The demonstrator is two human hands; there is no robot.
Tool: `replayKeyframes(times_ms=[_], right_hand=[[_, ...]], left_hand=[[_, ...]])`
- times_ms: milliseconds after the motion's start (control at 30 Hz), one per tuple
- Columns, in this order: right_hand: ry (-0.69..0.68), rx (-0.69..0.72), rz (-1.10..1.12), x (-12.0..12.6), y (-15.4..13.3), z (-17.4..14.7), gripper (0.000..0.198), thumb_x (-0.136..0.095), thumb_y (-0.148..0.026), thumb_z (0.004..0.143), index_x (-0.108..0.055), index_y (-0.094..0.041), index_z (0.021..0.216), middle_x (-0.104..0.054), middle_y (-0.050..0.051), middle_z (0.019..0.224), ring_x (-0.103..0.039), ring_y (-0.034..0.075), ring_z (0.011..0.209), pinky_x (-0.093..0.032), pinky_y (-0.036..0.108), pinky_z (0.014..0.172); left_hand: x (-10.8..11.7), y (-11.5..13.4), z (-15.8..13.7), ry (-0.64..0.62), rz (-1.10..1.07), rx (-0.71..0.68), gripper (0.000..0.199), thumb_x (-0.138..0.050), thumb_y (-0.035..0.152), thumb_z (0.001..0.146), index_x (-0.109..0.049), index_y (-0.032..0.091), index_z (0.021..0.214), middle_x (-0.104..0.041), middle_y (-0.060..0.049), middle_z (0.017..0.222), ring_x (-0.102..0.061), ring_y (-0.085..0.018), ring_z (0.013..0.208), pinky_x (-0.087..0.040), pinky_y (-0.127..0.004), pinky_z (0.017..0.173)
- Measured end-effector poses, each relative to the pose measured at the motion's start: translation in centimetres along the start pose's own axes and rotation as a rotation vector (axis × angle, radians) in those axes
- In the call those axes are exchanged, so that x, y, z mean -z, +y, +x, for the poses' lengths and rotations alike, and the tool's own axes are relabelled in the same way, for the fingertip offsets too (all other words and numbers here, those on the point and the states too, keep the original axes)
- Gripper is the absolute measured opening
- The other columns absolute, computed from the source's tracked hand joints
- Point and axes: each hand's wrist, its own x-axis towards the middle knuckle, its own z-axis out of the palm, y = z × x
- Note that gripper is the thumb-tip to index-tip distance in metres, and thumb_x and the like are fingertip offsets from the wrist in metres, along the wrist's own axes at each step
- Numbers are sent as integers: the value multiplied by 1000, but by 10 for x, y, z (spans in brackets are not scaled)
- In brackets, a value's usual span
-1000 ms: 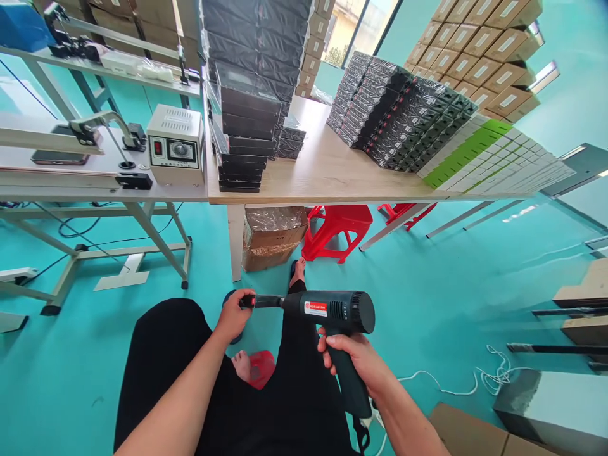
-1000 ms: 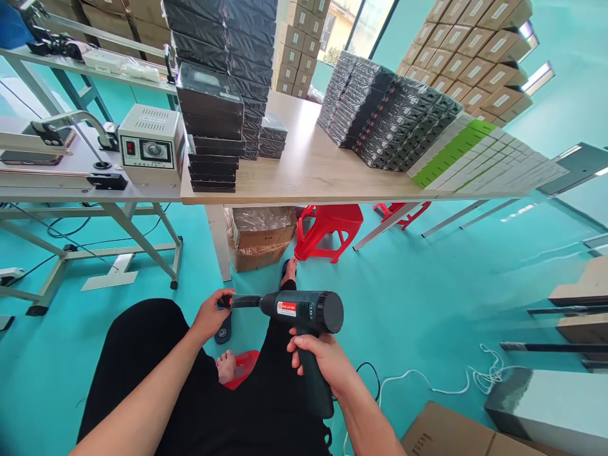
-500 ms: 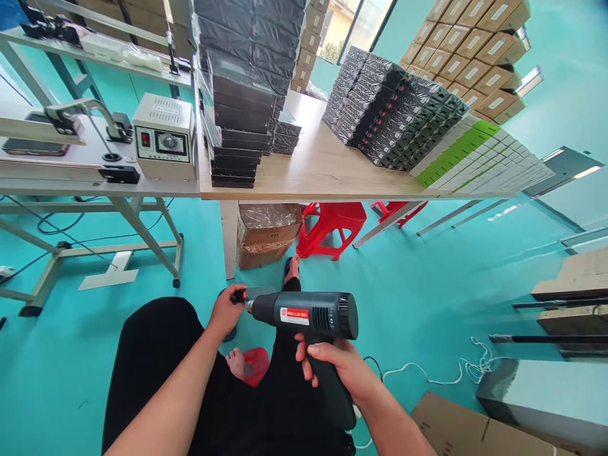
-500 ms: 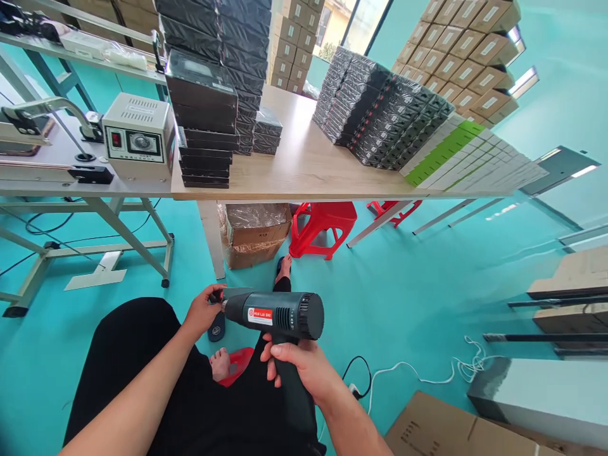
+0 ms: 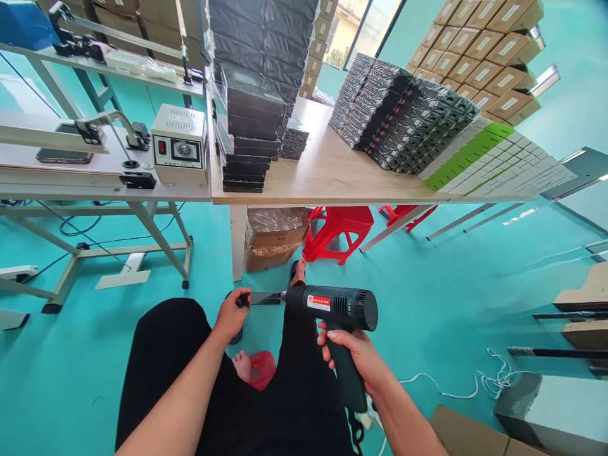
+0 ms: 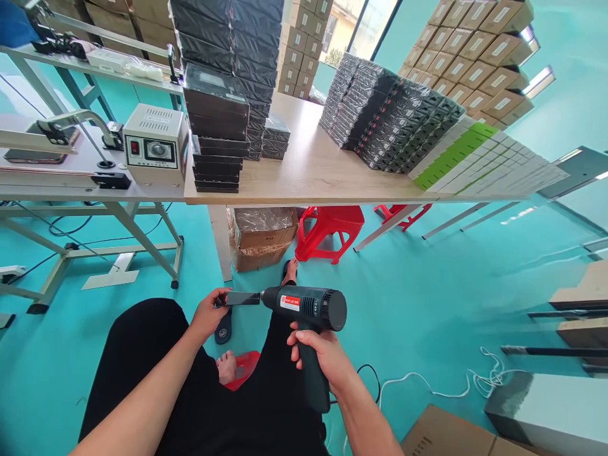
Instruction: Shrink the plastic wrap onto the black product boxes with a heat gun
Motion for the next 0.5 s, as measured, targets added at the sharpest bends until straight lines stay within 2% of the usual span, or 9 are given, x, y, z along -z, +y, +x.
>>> replayKeyframes(times_ms=[100, 233, 300, 367, 500], right_hand=[[-92, -21, -11, 2, 0, 0, 30, -64, -30, 75, -64, -12, 100, -68, 8, 82, -60, 15, 60, -48, 27, 51], [15, 8, -16, 8, 1, 1, 30, -64, -31, 76, -63, -13, 100, -68, 7, 81, -60, 15, 61, -48, 26, 52], [-34, -13, -1, 11, -1, -1, 29, -61, -29, 77, -64, -12, 100, -67, 8, 80, -60, 15, 60, -47, 26, 50], [-105, -26, 20, 12, -4, -4, 30, -61, -28, 76, -64, -11, 100, -67, 8, 81, -60, 16, 59, -46, 26, 50], [-86, 19, 86, 7, -13, -8, 28, -60, -28, 78, -64, -14, 101, -66, 6, 82, -60, 15, 62, -47, 25, 52]], left_hand=[[1, 1, 0, 18, -35, 50, 43, -56, 15, 60, -66, 21, 101, -66, -3, 97, -57, -22, 86, -43, -34, 83], [0, 4, 0, 7, -78, 55, 43, -56, 15, 60, -65, 21, 102, -65, -3, 94, -57, -20, 85, -43, -32, 82], [0, 5, -1, -23, -155, 69, 41, -55, 14, 59, -65, 21, 98, -65, -2, 92, -57, -19, 86, -43, -31, 81], [0, 5, -1, -37, -300, 173, 37, -53, 13, 57, -63, 21, 92, -64, 0, 83, -58, -19, 78, -45, -29, 73], [-1, 1, -2, 16, -547, 501, 17, -50, 18, 54, -54, 19, 70, -57, 2, 58, -53, -17, 53, -44, -30, 55]])
